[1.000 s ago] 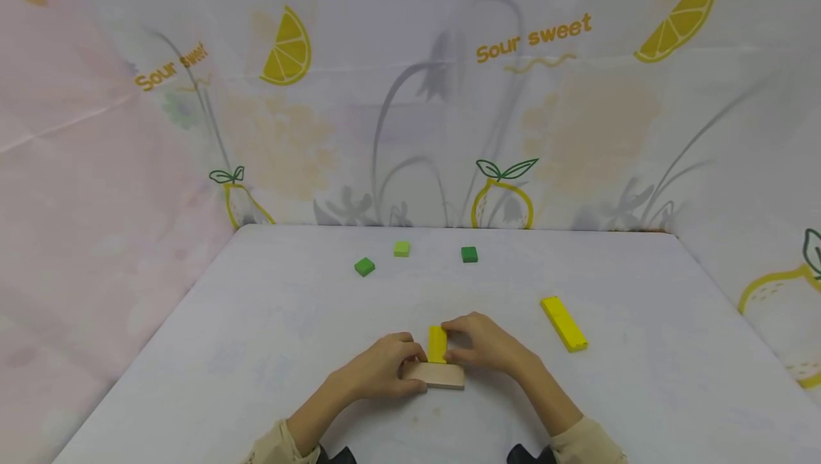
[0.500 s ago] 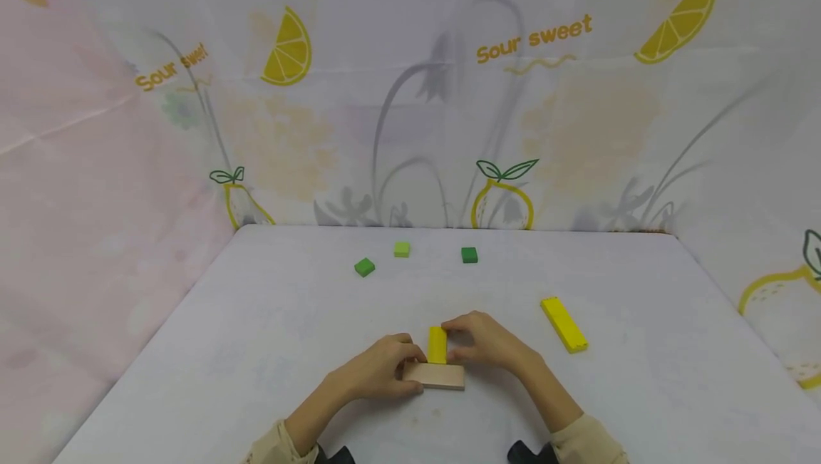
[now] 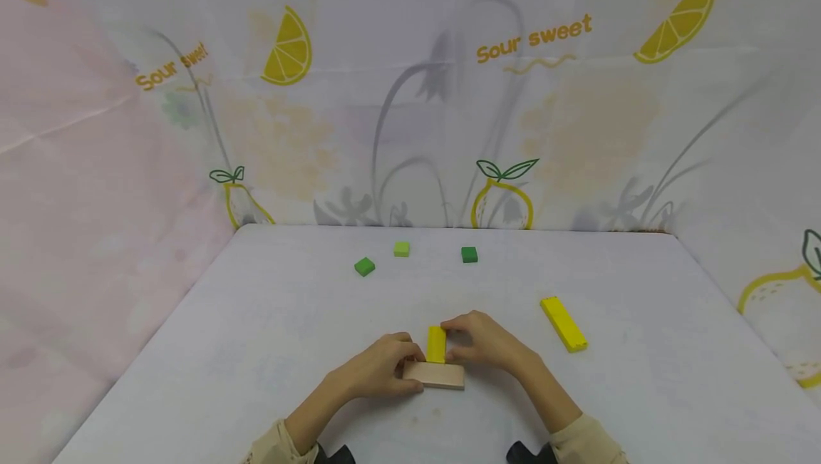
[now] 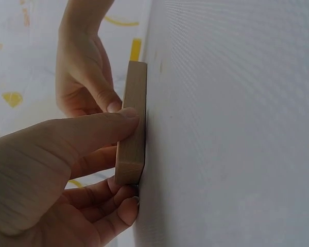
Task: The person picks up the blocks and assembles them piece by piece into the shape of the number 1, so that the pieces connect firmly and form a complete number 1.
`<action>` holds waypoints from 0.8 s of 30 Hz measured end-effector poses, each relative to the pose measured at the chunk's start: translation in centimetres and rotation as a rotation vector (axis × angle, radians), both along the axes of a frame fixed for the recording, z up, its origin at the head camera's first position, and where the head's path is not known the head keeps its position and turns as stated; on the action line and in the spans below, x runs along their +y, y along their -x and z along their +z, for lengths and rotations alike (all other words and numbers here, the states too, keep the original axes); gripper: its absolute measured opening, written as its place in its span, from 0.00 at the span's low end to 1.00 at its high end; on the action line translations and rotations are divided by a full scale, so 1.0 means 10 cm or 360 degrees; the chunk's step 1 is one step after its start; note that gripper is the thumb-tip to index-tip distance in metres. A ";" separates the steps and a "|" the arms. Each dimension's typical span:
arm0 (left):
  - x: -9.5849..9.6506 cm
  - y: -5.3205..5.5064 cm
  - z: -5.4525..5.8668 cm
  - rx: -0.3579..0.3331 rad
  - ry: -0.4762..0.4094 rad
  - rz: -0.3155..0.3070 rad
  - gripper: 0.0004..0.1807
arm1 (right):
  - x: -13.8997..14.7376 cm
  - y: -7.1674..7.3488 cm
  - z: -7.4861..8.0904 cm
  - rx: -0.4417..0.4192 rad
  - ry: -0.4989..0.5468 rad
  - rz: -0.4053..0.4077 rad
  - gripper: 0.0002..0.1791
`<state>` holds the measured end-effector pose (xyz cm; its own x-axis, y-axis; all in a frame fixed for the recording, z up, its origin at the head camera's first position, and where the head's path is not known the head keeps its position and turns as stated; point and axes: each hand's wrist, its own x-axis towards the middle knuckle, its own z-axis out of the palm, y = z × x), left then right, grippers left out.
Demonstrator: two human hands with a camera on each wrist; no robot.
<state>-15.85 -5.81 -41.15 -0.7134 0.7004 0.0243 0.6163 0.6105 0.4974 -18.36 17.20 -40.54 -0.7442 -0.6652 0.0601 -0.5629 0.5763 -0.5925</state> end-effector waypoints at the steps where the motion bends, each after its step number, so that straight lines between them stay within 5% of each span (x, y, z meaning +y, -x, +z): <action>1: 0.00 0.00 0.00 0.0002 0.0001 0.0003 0.16 | 0.00 0.00 0.00 0.0005 -0.0001 0.0000 0.27; 14: -0.01 0.00 0.03 -0.0003 0.0022 -0.0008 0.18 | 0.03 0.01 -0.01 0.0012 0.0011 -0.0010 0.28; 24: -0.04 0.00 0.05 -0.0049 0.0087 0.0052 0.19 | 0.27 0.04 0.05 0.0083 0.0071 -0.0221 0.24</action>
<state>-15.89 -6.25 -40.66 -0.7356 0.6765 -0.0353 0.5807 0.6566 0.4813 -18.72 19.94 -40.08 -0.8241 -0.5518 0.1283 -0.5102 0.6245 -0.5913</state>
